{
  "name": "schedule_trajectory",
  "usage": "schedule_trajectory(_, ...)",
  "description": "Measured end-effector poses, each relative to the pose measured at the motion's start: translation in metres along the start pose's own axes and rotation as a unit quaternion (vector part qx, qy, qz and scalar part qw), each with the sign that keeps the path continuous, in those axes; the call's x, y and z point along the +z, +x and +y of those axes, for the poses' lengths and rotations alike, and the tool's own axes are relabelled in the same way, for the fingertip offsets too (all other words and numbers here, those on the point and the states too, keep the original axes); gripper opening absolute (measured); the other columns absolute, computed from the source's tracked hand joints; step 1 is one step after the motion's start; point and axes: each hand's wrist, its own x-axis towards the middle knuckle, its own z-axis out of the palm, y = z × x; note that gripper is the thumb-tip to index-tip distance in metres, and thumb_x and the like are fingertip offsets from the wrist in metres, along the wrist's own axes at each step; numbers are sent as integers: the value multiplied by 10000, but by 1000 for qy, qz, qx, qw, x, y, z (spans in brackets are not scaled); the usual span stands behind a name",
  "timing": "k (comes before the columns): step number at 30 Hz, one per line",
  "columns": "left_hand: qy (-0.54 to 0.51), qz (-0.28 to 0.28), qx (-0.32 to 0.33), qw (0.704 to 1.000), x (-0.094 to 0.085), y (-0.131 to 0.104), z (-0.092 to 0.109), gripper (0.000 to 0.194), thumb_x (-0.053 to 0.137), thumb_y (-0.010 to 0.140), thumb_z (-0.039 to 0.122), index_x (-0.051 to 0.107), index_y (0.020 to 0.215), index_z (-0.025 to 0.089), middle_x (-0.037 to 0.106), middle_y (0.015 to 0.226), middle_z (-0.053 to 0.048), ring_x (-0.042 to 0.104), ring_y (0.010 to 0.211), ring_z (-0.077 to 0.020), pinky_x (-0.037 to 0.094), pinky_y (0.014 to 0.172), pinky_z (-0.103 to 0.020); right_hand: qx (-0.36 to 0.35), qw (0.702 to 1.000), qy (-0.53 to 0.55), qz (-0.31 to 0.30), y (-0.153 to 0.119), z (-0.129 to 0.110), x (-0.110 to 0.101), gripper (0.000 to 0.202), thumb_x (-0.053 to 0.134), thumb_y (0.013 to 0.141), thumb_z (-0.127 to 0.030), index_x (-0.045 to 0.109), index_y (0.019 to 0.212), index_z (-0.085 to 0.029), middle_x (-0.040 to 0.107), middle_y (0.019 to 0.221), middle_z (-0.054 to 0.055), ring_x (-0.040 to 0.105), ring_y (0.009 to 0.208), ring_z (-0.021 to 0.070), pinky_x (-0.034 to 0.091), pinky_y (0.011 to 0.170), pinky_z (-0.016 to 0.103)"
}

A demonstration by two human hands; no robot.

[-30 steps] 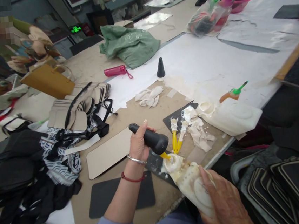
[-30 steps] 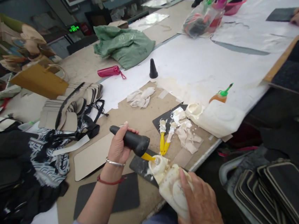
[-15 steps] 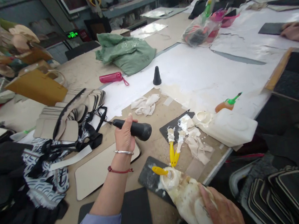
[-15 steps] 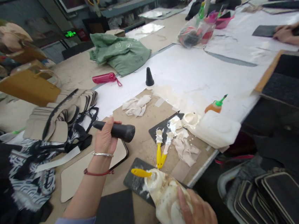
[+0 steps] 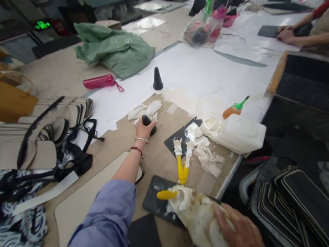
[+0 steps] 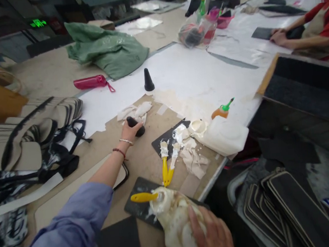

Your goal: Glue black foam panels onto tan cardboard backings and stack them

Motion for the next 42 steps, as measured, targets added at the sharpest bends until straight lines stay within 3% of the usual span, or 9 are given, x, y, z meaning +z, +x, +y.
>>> schedule_trajectory(5, -7, 34, -46, 998, -54, -45, 13, 676, 740, 561, 396, 487, 1128, 129, 572, 1033, -123, 537, 1001, -227, 405, 904, -363, 54, 996, 69, -24, 11, -7, -18, 802, 532, 629, -309, 262, 1351, -86, 474, 1176, 197, 478, 1030, 328, 436, 798, 463)
schedule_trajectory(8, -81, -134, -20, 988, -94, -113, 35, 572, 637, 687, 391, 472, 1186, 166, 605, 959, -82, 579, 913, -199, 445, 854, -345, 60, 994, 85, -24, 13, -11, -20, 799, 536, 628, -281, 255, 1353, -94, 462, 1178, 186, 458, 1049, 323, 426, 822, 464)
schedule_trajectory(11, -54, -277, 27, 959, -115, -183, 52, 522, 651, 702, 306, 505, 1198, 238, 619, 1074, -70, 565, 987, -205, 435, 893, -339, 67, 993, 94, -24, 12, -11, -21, 788, 547, 646, -274, 249, 1355, -100, 447, 1194, 182, 441, 1071, 320, 417, 841, 462)
schedule_trajectory(15, -20, -260, 15, 965, -111, -233, 57, 218, 510, 813, 310, 656, 960, 240, 673, 991, -53, 600, 940, -202, 449, 879, -331, 79, 992, 99, -28, 13, -13, -24, 767, 545, 665, -278, 250, 1355, -118, 446, 1187, 176, 442, 1057, 316, 411, 841, 468)
schedule_trajectory(19, -55, -168, -53, 983, -99, -242, 49, 224, 501, 809, 346, 658, 886, 208, 691, 904, -61, 619, 876, -201, 480, 806, -308, 81, 991, 106, -27, 14, -15, -25, 760, 544, 684, -281, 235, 1360, -129, 440, 1198, 170, 431, 1073, 315, 400, 858, 467)
schedule_trajectory(24, -49, -212, -56, 974, -95, -253, 44, 249, 496, 802, 376, 671, 855, 207, 691, 897, -64, 618, 853, -209, 483, 785, -321, 81, 991, 108, -21, 11, -14, -21, 772, 548, 680, -272, 229, 1367, -124, 437, 1202, 166, 426, 1077, 311, 398, 869, 471)
schedule_trajectory(32, 23, -153, -85, 984, -106, -263, 36, 356, 552, 710, 506, 673, 829, 193, 683, 877, -91, 613, 813, -249, 491, 769, -391, 84, 991, 104, -23, 11, -16, -24, 801, 536, 630, -219, 243, 1370, -127, 448, 1199, 163, 434, 1067, 311, 391, 889, 469)
schedule_trajectory(37, 24, -112, -106, 988, -120, -244, 48, 522, 567, 678, 573, 605, 1016, 177, 669, 968, -96, 606, 911, -258, 485, 824, -393, 85, 992, 95, 23, 6, -7, -8, 874, 552, 566, -283, 243, 1371, -142, 494, 1144, 162, 485, 993, 323, 426, 823, 468)
schedule_trajectory(42, 21, -92, -77, 993, -124, -206, 73, 479, 622, 619, 568, 605, 915, 192, 676, 864, -58, 619, 850, -232, 497, 773, -332, 59, 997, 28, 52, -6, 11, -5, 706, 502, 719, -227, 265, 1382, -177, 573, 1082, 112, 555, 930, 243, 491, 728, 334)
